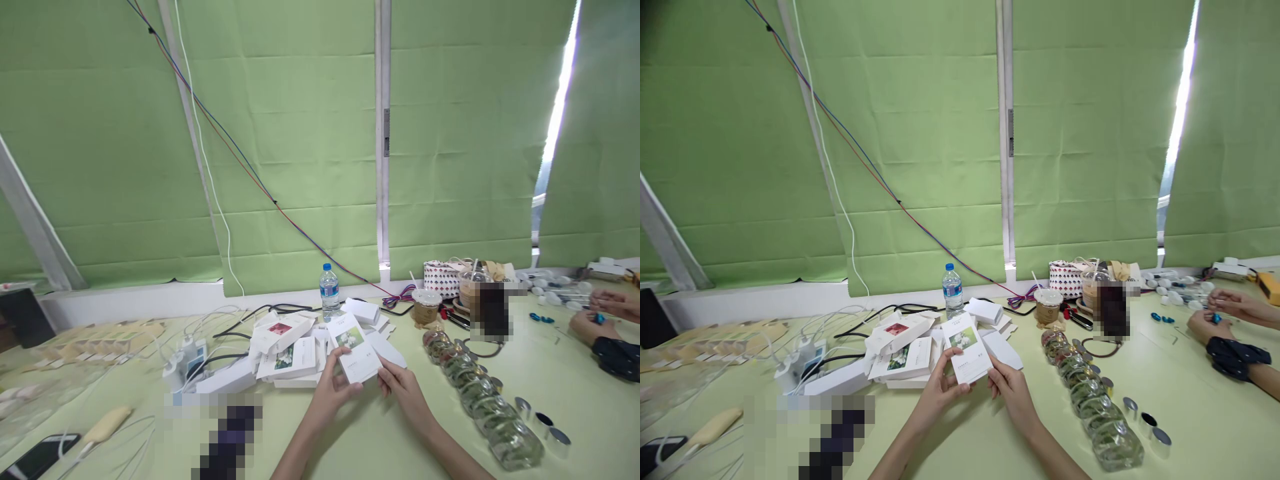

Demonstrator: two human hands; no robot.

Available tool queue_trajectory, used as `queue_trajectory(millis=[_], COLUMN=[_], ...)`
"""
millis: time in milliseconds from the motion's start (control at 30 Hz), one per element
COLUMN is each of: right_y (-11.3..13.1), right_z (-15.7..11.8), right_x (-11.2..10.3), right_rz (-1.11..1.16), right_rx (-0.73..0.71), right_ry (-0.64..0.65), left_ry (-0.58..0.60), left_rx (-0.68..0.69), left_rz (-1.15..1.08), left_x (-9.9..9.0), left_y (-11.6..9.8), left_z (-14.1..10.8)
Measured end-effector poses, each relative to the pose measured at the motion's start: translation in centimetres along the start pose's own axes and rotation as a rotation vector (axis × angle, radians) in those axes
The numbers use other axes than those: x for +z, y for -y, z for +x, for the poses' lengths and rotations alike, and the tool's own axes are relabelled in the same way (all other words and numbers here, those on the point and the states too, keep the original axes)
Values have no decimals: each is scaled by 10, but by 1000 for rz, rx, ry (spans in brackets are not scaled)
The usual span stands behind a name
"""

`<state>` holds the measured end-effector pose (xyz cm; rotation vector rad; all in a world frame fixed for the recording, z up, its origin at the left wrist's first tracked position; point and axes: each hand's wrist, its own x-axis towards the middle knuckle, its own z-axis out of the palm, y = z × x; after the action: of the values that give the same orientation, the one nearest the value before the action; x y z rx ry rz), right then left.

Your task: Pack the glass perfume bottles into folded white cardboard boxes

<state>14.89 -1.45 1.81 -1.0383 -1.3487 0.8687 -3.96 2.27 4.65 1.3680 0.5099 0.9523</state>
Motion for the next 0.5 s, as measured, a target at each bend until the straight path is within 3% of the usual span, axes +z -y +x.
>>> queue_trajectory(millis=[500], right_y=[0], right_z=[1], right_x=[1], right_rz=[2], right_rx=[-15], right_ry=[-16], left_ry=[15], left_rx=[4], left_rz=[26], left_x=[1], left_y=[0], left_z=[-1])
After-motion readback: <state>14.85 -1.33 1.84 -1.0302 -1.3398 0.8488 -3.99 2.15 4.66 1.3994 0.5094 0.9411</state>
